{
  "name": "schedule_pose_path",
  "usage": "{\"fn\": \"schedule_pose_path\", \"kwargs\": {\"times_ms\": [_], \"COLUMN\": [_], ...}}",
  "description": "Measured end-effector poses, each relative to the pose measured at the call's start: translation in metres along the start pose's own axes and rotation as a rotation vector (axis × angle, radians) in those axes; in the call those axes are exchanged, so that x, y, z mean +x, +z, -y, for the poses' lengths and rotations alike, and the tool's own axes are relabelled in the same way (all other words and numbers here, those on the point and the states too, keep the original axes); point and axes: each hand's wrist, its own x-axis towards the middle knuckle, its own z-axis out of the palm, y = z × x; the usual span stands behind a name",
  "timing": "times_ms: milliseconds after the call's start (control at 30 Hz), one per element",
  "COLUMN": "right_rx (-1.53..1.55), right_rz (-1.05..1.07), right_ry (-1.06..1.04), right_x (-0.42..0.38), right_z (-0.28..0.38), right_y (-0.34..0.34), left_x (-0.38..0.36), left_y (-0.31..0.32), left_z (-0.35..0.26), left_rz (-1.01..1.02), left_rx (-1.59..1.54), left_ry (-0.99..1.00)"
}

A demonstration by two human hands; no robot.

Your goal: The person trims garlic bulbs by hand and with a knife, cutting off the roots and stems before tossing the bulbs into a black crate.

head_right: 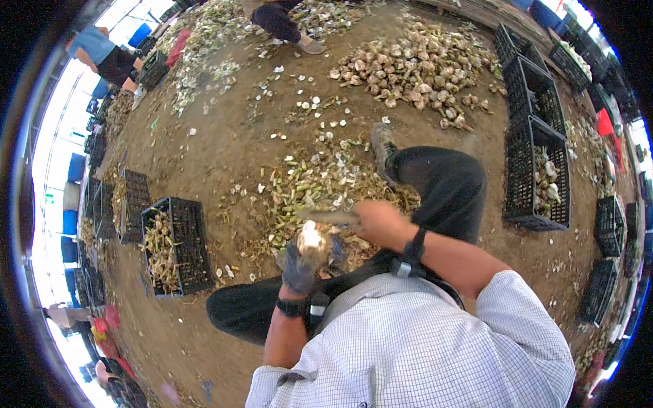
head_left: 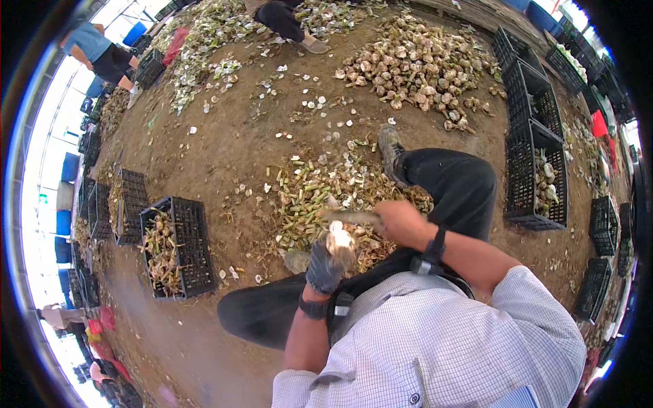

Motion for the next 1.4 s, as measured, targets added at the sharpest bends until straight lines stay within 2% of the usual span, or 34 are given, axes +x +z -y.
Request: {"fn": "schedule_pose_path", "kwargs": {"times_ms": [33, 67, 100, 167, 200, 300, 333, 367, 433, 467, 567, 600, 633, 667, 733, 767, 833, 867, 900, 967, 1000, 1067, 1100, 1167, 1233, 1267, 1367, 1400], "right_rx": [-0.097, -0.089, 0.032, 0.292, 0.388, 0.749, 0.767, 0.794, 0.852, 0.809, 0.627, 0.539, 0.458, 0.389, 0.249, 0.238, 0.197, 0.219, 0.231, 0.248, 0.245, 0.264, 0.279, 0.276, 0.287, 0.182, -0.171, -0.225], "right_rz": [0.133, 0.136, 0.068, -0.03, -0.023, 0.103, 0.198, 0.284, 0.261, 0.2, 0.044, -0.002, -0.049, -0.044, -0.058, -0.033, 0.001, -0.054, -0.02, 0.037, 0.0, 0.027, 0.042, 0.044, 0.09, 0.074, 0.332, 0.37], "right_ry": [0.183, 0.196, 0.238, 0.33, 0.357, 0.364, 0.335, 0.421, 0.454, 0.437, 0.291, 0.19, 0.088, -0.008, -0.195, -0.217, -0.241, -0.288, -0.247, -0.15, -0.173, -0.082, -0.041, -0.058, -0.098, -0.141, 0.038, 0.109], "right_x": [0.005, -0.001, 0.005, 0.006, 0.01, 0.014, 0.014, 0.016, 0.02, 0.021, 0.023, 0.024, 0.025, 0.026, 0.029, 0.03, 0.031, 0.03, 0.03, 0.028, 0.026, 0.026, 0.027, 0.027, 0.025, 0.026, 0.035, 0.033], "right_z": [-0.023, -0.034, -0.033, -0.018, -0.013, 0.036, 0.042, 0.05, 0.058, 0.059, 0.053, 0.051, 0.05, 0.052, 0.059, 0.063, 0.069, 0.072, 0.071, 0.057, 0.047, 0.038, 0.039, 0.044, 0.044, 0.042, 0.009, -0.011], "right_y": [0.006, 0.003, -0.005, -0.017, -0.02, -0.047, -0.047, -0.048, -0.04, -0.036, -0.029, -0.026, -0.021, -0.017, -0.012, -0.006, -0.003, -0.003, -0.003, -0.001, 0.001, 0.0, -0.001, -0.006, -0.006, -0.002, 0.012, 0.019], "left_x": [0.0, 0.004, 0.014, 0.011, 0.012, 0.02, 0.022, 0.022, 0.021, 0.021, 0.01, 0.005, 0.003, 0.002, 0.006, 0.009, 0.009, 0.004, 0.002, -0.002, -0.003, -0.007, -0.008, -0.008, -0.01, -0.01, -0.019, -0.019], "left_y": [-0.002, -0.001, -0.002, -0.003, -0.003, 0.012, 0.016, 0.019, 0.019, 0.013, 0.008, 0.01, 0.008, 0.006, 0.005, 0.01, 0.008, 0.008, 0.003, -0.009, -0.015, -0.02, -0.017, -0.019, -0.025, -0.027, -0.033, -0.043], "left_z": [-0.022, -0.058, -0.06, -0.061, -0.024, -0.002, -0.009, -0.011, -0.014, -0.015, 0.036, 0.044, 0.035, 0.027, 0.032, 0.063, 0.059, 0.057, 0.045, 0.032, 0.026, 0.013, 0.019, 0.032, 0.038, 0.04, 0.045, 0.04], "left_rz": [0.009, -0.051, -0.098, -0.199, -0.17, -0.165, -0.13, -0.114, -0.086, -0.061, -0.262, -0.13, -0.243, -0.221, -0.167, -0.131, -0.11, -0.125, -0.13, -0.087, -0.069, -0.088, -0.098, -0.062, -0.01, 0.0, -0.048, -0.019], "left_rx": [-0.021, 0.035, 0.054, 0.083, -0.361, -0.257, -0.327, -0.258, -0.117, 0.044, 0.754, 0.008, -0.716, -0.783, -0.679, -0.507, -0.353, -0.376, -0.401, -0.21, -0.116, -0.291, -0.618, -0.809, -0.657, -0.638, -0.91, -1.188], "left_ry": [0.063, 0.074, 0.014, -0.146, -0.199, -0.152, -0.215, -0.174, -0.095, -0.034, 0.191, -0.094, -0.404, -0.391, -0.24, -0.111, -0.064, -0.143, -0.219, -0.168, -0.14, -0.161, -0.307, -0.378, -0.29, -0.282, -0.48, -0.635]}}
